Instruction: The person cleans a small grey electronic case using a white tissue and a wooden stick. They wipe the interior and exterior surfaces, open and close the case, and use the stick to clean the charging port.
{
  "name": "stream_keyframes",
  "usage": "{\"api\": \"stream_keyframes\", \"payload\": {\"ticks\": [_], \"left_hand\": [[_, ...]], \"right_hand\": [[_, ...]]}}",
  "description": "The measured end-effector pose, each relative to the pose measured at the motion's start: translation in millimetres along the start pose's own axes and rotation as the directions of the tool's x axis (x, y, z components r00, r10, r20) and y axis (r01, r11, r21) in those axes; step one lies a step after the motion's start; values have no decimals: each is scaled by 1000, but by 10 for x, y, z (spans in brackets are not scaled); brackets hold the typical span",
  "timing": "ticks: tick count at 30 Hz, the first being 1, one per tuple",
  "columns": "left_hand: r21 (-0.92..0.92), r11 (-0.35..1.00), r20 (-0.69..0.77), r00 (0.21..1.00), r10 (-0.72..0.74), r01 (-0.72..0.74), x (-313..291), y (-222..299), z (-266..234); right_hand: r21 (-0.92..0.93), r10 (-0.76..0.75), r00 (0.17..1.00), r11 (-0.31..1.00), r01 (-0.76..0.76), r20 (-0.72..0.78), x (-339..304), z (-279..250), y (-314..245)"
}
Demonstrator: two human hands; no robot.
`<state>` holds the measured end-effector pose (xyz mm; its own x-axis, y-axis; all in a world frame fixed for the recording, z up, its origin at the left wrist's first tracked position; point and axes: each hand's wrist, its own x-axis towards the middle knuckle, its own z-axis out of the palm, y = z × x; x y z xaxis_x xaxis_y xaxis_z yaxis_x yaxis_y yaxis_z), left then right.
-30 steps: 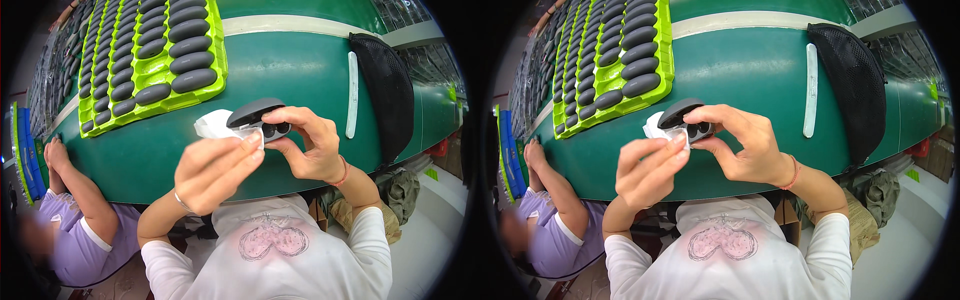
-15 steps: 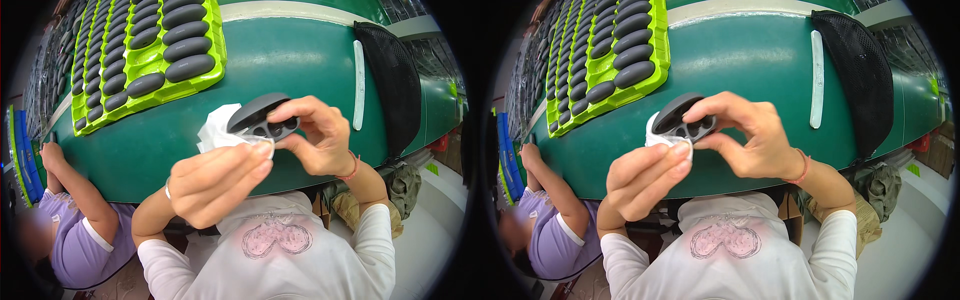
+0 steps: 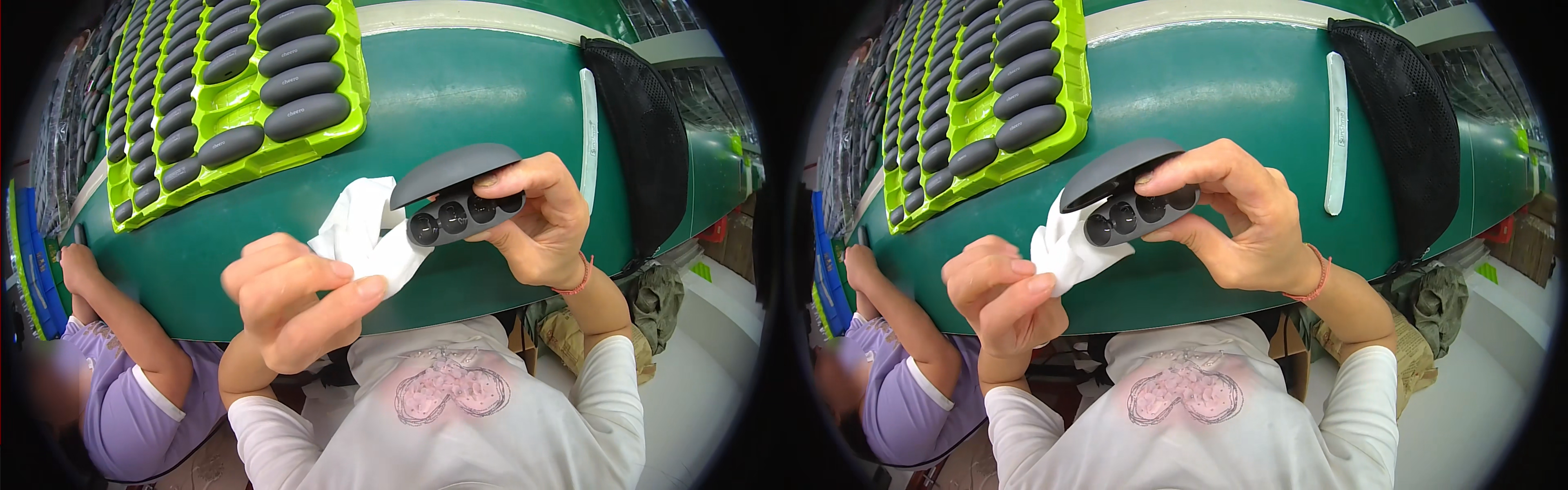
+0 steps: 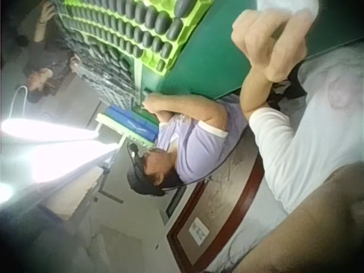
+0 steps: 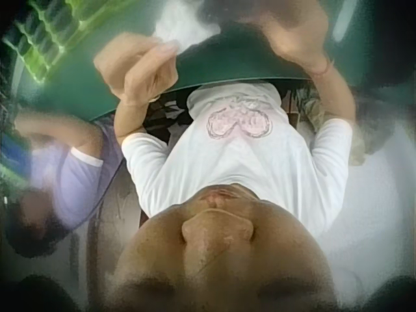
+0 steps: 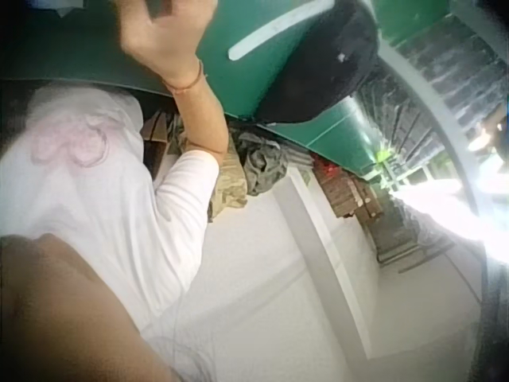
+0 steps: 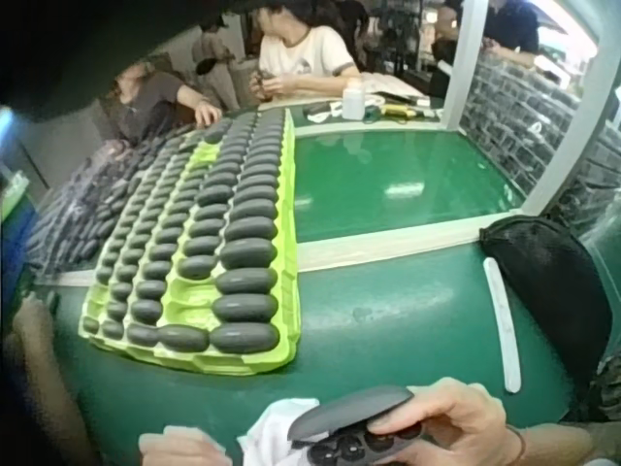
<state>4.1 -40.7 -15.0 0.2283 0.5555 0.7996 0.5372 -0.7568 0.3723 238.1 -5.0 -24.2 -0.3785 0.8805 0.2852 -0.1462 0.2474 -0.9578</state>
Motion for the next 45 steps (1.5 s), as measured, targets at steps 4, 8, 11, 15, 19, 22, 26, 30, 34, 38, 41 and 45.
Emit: {"api": "stream_keyframes", "payload": {"ticks": [4,8,11,15,19,22,26,30,34,38,41,45], "left_hand": [[-287,929,66,973,-222,232,-51,21,36],[-177,924,20,939,-342,340,0,30,102],[-161,954,176,959,-224,253,-11,68,-60],[54,998,255,965,-54,41,83,122,-68],[137,990,291,957,-6,-35,97,92,25],[132,984,290,954,77,-119,47,90,59],[161,965,241,956,167,-209,11,68,103],[103,974,246,954,170,-200,34,122,131],[29,985,271,950,155,-169,22,104,113],[12,983,267,948,175,-185,32,110,117],[20,988,307,942,137,-151,42,113,66],[26,985,246,956,161,-173,-3,94,87]], "right_hand": [[2,3,1000,1000,-3,-16,-24,1,2],[-41,-71,997,997,69,-40,-14,-12,14],[-123,-130,990,985,124,-46,-3,0,-23],[-241,-178,984,956,167,-21,-3,65,-19],[-263,-166,986,951,162,7,-11,108,-17],[-277,-123,992,952,128,36,-22,127,-36],[-224,-102,995,969,103,16,-5,95,-31],[-259,-93,994,960,105,58,-9,99,-53],[-224,-106,994,968,111,38,-13,69,-24],[-218,-89,993,971,103,73,-1,123,-35],[-167,-65,997,983,72,45,3,77,-25],[-137,-95,995,986,98,32,20,92,-28]]}}
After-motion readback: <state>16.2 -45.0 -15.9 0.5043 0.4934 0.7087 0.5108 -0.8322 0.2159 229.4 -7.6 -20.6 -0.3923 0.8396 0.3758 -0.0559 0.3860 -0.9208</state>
